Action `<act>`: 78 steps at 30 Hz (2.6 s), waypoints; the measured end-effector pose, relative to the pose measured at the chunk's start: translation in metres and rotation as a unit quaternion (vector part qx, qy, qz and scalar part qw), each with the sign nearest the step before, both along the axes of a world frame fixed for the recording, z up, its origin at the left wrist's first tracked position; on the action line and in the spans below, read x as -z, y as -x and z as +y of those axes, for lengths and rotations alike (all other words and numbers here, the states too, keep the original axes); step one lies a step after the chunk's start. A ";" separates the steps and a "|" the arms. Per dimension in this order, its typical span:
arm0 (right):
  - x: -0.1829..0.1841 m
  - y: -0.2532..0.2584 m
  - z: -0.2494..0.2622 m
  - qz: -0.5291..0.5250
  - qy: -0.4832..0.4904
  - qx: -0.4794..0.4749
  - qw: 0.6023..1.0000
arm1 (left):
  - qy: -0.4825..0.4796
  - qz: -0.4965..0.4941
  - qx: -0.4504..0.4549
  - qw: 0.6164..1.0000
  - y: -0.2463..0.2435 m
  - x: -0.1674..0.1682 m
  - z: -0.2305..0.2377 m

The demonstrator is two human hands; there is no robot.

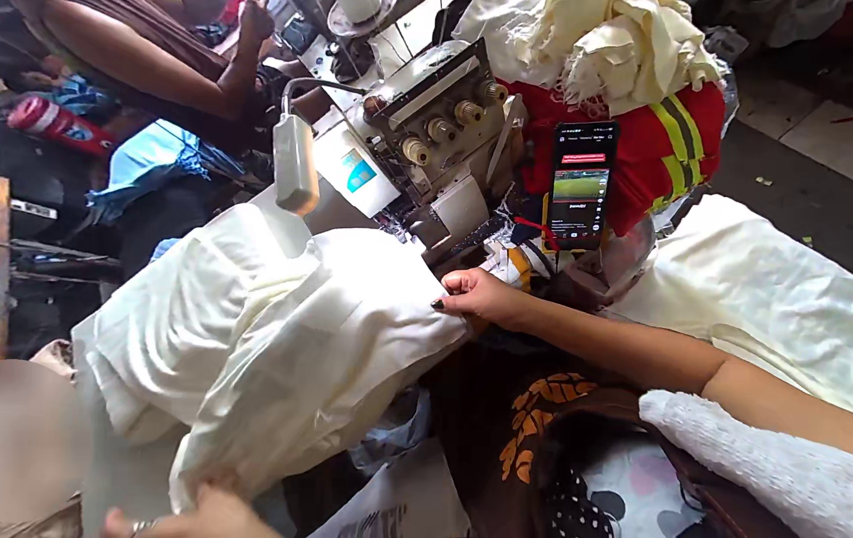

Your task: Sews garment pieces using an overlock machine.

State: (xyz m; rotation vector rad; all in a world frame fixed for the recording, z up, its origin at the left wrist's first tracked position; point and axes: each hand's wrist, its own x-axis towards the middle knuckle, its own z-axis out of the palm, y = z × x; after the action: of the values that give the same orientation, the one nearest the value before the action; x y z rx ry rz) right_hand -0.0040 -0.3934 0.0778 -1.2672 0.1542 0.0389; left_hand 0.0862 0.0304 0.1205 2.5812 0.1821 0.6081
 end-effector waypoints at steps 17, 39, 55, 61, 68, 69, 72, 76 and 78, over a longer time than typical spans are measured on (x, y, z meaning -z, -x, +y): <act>-0.001 0.018 -0.008 -0.196 0.312 0.179 0.912 | -0.125 -0.051 0.595 0.792 -0.016 -0.031 -0.236; -0.041 0.012 -0.008 -0.135 0.122 -0.015 0.983 | -0.080 0.057 0.660 0.745 -0.035 -0.050 -0.237; -0.017 -0.010 -0.023 -0.220 0.158 0.143 0.952 | 0.149 0.058 0.668 0.727 -0.011 -0.052 -0.264; 0.009 -0.026 -0.017 -0.182 0.072 0.066 0.978 | 0.150 0.029 0.596 0.788 -0.040 -0.014 -0.271; 0.006 -0.023 -0.010 -0.193 0.060 0.066 0.977 | 0.248 0.133 0.662 0.695 -0.048 -0.020 -0.265; 0.007 -0.026 -0.010 -0.206 0.061 0.075 0.974 | 0.252 0.140 0.667 0.687 -0.048 -0.021 -0.264; 0.009 -0.032 -0.006 -0.240 0.040 0.113 0.963 | 0.260 0.143 0.664 0.687 -0.049 -0.019 -0.263; 0.008 -0.025 -0.005 -0.220 0.001 0.097 0.971 | 0.241 0.119 0.623 0.734 -0.044 -0.018 -0.264; 0.007 -0.016 -0.007 -0.184 0.002 0.063 0.981 | 0.249 0.105 0.606 0.748 -0.045 -0.018 -0.271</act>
State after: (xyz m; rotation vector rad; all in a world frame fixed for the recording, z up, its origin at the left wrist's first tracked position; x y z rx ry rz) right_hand 0.0123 -0.4005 0.0713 -1.2439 -0.0859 -0.3046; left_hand 0.1316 -0.2404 0.1384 1.6849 -1.0489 -0.2253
